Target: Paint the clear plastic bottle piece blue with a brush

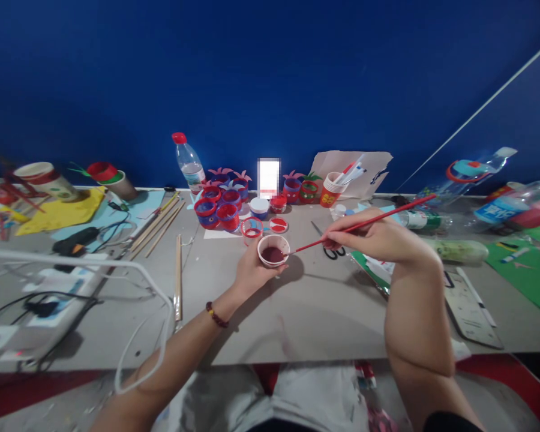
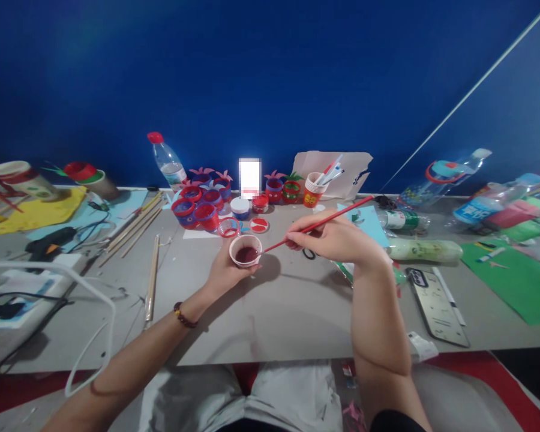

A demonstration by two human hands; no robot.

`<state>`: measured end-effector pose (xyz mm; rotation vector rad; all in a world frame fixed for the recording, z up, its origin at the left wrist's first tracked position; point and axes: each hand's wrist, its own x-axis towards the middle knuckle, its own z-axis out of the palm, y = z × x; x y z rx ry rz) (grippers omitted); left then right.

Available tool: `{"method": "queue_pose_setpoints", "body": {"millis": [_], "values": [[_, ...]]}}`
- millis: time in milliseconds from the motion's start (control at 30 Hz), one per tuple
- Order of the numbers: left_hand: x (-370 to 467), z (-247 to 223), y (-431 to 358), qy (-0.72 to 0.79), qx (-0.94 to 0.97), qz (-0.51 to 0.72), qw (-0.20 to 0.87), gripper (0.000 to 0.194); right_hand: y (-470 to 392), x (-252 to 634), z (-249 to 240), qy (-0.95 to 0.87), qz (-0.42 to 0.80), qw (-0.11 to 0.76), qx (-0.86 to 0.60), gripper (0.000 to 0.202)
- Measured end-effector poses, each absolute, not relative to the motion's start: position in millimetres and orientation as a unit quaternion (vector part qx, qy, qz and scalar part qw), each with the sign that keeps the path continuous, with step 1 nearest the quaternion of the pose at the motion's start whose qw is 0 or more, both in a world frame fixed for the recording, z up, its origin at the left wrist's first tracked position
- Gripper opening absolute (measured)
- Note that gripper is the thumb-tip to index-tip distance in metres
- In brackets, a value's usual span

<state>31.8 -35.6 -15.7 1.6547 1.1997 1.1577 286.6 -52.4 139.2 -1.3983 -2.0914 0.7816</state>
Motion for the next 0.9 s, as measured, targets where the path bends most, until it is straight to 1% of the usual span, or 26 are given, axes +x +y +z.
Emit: {"method": "queue_pose_setpoints", "body": {"millis": [167, 533, 733, 900], "values": [[32.1, -14.6, -35.6, 0.464, 0.651, 0.457, 0.389, 0.063, -53.5, 286.5, 140.6, -0.78, 0.278, 0.252, -0.5, 0.025], [31.7, -16.5, -35.7, 0.477, 0.649, 0.451, 0.385, 0.068, -58.2, 283.8, 150.2, -0.801, 0.263, 0.226, -0.489, 0.026], [31.7, -14.6, -36.3, 0.469, 0.653, 0.452, 0.388, 0.064, -60.1, 284.7, 153.4, -0.806, 0.264, 0.212, -0.485, 0.025], [31.5, -16.3, -36.1, 0.472, 0.649, 0.455, 0.388, 0.066, -62.4, 283.9, 156.6, -0.805, 0.268, 0.211, -0.485, 0.026]]}}
